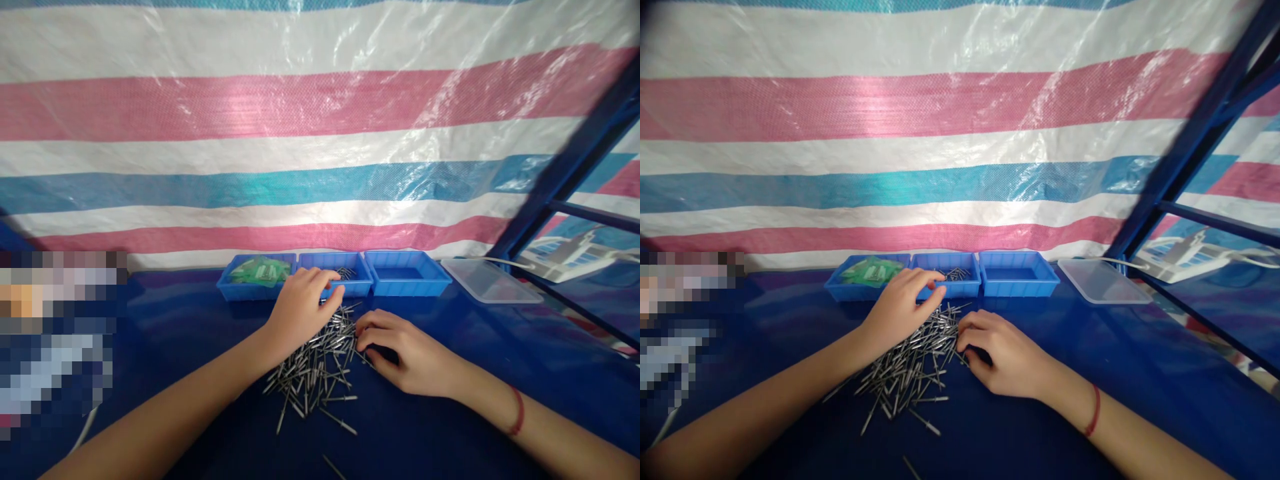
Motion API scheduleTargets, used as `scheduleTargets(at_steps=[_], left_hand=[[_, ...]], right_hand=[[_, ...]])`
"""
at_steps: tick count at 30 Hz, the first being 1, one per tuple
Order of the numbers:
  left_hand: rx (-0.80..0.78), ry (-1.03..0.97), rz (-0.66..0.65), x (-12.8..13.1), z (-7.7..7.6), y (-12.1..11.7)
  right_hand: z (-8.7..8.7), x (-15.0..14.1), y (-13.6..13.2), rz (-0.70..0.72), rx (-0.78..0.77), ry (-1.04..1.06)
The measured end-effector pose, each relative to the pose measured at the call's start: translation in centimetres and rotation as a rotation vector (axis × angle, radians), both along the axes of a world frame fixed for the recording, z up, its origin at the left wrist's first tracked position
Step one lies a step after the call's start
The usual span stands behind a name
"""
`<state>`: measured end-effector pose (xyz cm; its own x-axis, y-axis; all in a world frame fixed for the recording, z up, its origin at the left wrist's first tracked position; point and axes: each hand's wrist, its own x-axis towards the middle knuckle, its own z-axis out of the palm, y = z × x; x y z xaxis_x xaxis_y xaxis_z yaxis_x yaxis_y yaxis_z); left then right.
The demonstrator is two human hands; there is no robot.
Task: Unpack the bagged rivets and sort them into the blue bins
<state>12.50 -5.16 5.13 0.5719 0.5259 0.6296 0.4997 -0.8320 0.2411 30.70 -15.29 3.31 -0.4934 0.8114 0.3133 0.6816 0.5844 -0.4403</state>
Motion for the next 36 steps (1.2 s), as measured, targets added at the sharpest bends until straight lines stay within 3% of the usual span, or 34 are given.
scheduleTargets(at_steps=[5, 11, 17, 24, 30, 36], left_hand=[[-0.042, 0.047, -0.101, 0.0, -0.9, -2.0], [-0.035, 0.096, -0.203, -0.1, -1.4, -2.6], [-0.036, 0.214, -0.233, -0.2, -1.5, -3.0], [-0.256, 0.015, -0.236, 0.3, -0.9, -3.3], [-0.203, 0.033, -0.257, 0.5, -1.1, -3.6], [-0.223, 0.037, -0.256, 0.5, -1.1, -3.7]], right_hand=[[-0.2, 0.2, 0.3, 0.009, 0.036, -0.039], [-0.7, 0.5, 0.5, -0.136, 0.197, -0.095], [-0.6, -0.5, -0.1, -0.223, 0.207, 0.253], [-1.1, -1.5, -0.5, -0.439, 0.055, 0.603], [-1.0, -1.8, -0.7, -0.449, 0.044, 0.597], [-0.7, -1.7, -0.9, -0.352, 0.106, 0.527]])
